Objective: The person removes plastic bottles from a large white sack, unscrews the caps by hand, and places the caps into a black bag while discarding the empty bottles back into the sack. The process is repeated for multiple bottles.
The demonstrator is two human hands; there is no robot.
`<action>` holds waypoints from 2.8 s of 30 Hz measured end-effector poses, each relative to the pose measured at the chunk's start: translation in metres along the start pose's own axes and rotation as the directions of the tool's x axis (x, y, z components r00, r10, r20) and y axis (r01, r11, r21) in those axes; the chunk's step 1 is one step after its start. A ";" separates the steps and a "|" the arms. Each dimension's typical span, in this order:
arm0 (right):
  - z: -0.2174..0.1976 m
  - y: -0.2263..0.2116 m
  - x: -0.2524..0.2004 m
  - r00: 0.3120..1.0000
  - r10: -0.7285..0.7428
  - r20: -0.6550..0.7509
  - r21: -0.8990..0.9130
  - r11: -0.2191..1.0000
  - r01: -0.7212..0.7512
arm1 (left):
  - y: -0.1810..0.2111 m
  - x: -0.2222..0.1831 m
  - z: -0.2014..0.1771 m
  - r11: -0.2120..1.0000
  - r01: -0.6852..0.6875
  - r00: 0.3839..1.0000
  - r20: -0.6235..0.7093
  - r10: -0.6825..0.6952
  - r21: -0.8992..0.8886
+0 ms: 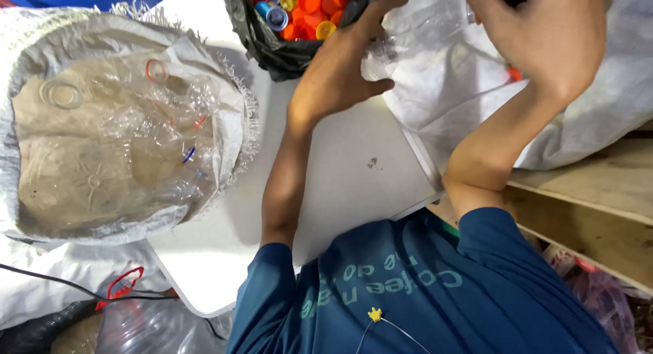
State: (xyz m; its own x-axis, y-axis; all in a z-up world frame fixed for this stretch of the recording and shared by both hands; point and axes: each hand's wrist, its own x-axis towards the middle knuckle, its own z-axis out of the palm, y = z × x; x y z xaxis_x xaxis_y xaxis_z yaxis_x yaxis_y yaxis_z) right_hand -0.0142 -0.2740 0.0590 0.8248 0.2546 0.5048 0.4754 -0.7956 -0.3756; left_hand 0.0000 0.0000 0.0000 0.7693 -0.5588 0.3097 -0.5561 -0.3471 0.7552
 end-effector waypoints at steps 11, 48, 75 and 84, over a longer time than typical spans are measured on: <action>0.014 -0.015 0.018 0.979 -0.185 0.090 -0.066 0.979 0.191 | -0.004 -0.016 -0.028 0.999 0.039 0.997 0.061 -0.038 -0.022; 0.066 -0.077 0.034 0.979 -0.190 0.077 0.172 0.970 0.174 | 0.032 -0.012 -0.009 0.942 0.226 0.949 -0.277 -0.154 0.249; 0.064 -0.078 0.031 0.946 -0.321 0.046 0.246 0.921 0.301 | 0.007 -0.016 -0.006 0.992 0.078 0.990 -0.122 -0.066 0.100; 0.091 -0.036 0.049 0.866 -0.488 0.110 0.621 0.714 0.323 | -0.023 -0.005 0.010 0.385 0.307 0.941 0.339 0.016 -0.870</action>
State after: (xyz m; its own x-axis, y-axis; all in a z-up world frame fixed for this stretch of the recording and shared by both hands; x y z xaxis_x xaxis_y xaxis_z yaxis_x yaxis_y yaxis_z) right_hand 0.0372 -0.1821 0.0265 0.5163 0.6691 0.5345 0.7957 -0.1442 -0.5882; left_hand 0.0056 0.0036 -0.0248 0.6082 -0.7865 0.1074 0.2956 0.3500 0.8889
